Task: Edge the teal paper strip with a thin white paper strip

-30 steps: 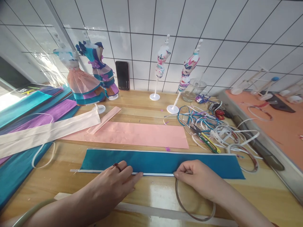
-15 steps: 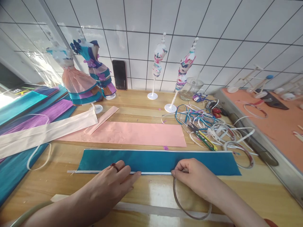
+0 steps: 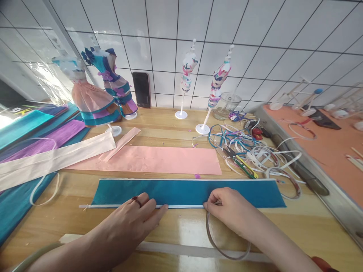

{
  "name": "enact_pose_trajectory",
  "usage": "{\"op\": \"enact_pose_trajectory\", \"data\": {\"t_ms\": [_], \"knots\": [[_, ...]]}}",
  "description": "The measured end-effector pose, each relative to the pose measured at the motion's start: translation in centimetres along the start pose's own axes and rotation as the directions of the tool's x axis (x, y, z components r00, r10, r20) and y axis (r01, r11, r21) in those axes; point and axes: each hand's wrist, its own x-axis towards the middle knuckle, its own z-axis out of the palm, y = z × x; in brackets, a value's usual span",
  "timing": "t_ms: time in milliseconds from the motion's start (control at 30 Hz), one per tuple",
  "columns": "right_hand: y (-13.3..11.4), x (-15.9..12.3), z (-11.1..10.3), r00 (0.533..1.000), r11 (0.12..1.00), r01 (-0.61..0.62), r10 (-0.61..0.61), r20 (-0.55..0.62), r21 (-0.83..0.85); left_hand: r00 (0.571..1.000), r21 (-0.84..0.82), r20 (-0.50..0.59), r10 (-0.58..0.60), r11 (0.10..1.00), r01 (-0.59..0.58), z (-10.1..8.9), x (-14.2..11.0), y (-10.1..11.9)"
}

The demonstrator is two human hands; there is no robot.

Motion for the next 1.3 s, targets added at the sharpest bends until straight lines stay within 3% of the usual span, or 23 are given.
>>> {"op": "enact_pose_trajectory", "data": {"t_ms": [267, 500, 767, 867, 1067, 1300], "knots": [[-0.1, 0.5, -0.6, 0.998, 0.998, -0.030, 0.032, 0.049, -0.051, 0.998, -0.009, 0.053, 0.025, 1.000, -0.025, -0.5, 0.5, -0.2], [0.0, 0.6, -0.6, 0.998, 0.997, 0.020, -0.016, 0.053, -0.080, 0.998, 0.004, 0.014, -0.056, 0.998, 0.056, -0.2, 1.5, 0.3], [0.2, 0.5, -0.5, 0.999, 0.999, 0.018, -0.016, 0.034, -0.042, 0.995, 0.059, 0.069, -0.070, 0.996, 0.066, -0.7, 2.8, 0.4], [0.2, 0.5, -0.5, 0.999, 0.999, 0.011, -0.010, 0.036, -0.035, 1.000, 0.078, 0.031, 0.006, 0.997, -0.008, -1.4, 4.1, 1.1], [0.0, 0.5, -0.7, 1.000, 0.999, 0.026, -0.026, 0.018, -0.028, 0.978, 0.016, -0.204, 0.052, 0.999, -0.050, -0.5, 7.1, 3.1], [0.2, 0.5, -0.6, 1.000, 1.000, 0.022, -0.022, 0.005, -0.017, 0.974, 0.059, -0.187, 0.127, 0.991, -0.118, 0.0, 7.6, 3.2]]}}
